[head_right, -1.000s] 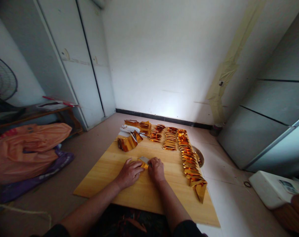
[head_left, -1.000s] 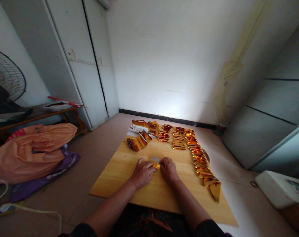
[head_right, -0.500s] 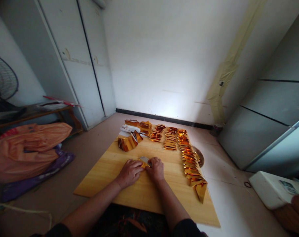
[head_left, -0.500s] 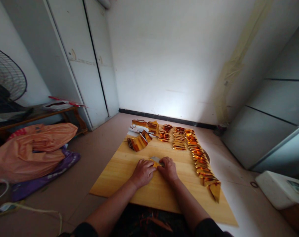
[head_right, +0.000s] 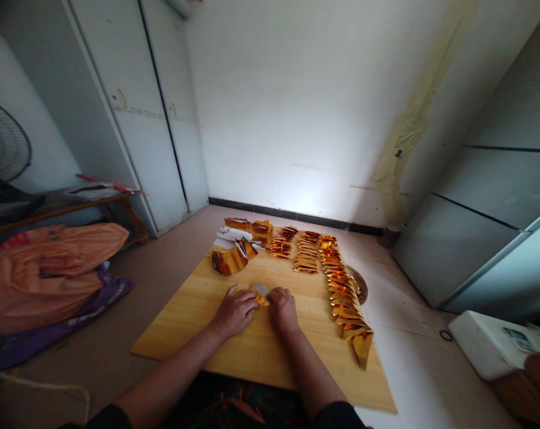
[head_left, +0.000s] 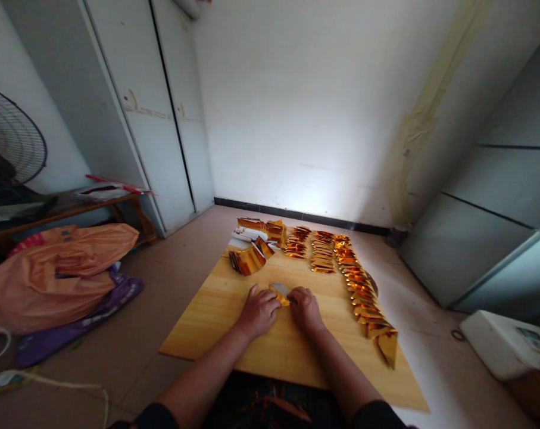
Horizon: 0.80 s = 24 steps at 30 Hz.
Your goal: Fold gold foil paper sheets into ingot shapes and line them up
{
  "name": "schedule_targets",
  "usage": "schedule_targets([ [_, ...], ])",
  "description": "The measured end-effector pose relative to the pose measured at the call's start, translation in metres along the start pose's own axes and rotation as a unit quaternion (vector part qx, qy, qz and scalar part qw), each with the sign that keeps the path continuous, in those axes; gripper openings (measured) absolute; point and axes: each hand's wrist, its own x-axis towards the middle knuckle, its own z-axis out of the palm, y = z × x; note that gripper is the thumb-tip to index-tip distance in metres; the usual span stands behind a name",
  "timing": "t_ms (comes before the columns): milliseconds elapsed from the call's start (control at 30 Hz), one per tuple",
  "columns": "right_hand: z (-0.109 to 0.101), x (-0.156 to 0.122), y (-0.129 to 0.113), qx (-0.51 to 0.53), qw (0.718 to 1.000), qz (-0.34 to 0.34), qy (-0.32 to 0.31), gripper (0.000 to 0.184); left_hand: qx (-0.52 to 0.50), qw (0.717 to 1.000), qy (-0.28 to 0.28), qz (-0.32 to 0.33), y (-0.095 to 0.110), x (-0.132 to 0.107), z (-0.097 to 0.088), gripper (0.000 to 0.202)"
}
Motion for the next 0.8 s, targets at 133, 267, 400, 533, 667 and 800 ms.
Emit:
schedule_targets([
  [133,-0.001,-0.013,-0.013,-0.056,0.998,-0.032,-0.004,0.019,0.014,0.999,0.022,-0.026,0.001,0.003,0.003,0.017],
  [267,0.001,-0.021,-0.028,-0.071,0.996,-0.060,-0.017,0.016,0.045,0.998,0.028,-0.034,-0.001,0.005,0.005,0.011],
  [400,0.001,-0.023,-0.033,-0.068,0.996,-0.060,-0.021,0.017,0.054,0.998,0.005,-0.017,-0.006,0.007,0.009,0.017],
  [533,-0.001,-0.022,-0.031,-0.046,0.997,-0.065,-0.021,0.023,0.034,0.999,0.010,-0.005,-0.009,0.009,0.013,0.022],
  [667,-0.001,-0.020,-0.019,-0.014,0.997,-0.076,-0.021,0.022,0.005,1.000,-0.001,0.012,-0.011,0.010,0.014,0.023],
  [800,0.001,-0.018,0.000,0.066,0.994,-0.083,-0.012,0.022,-0.010,1.000,-0.010,0.017,-0.013,0.008,0.011,0.022],
])
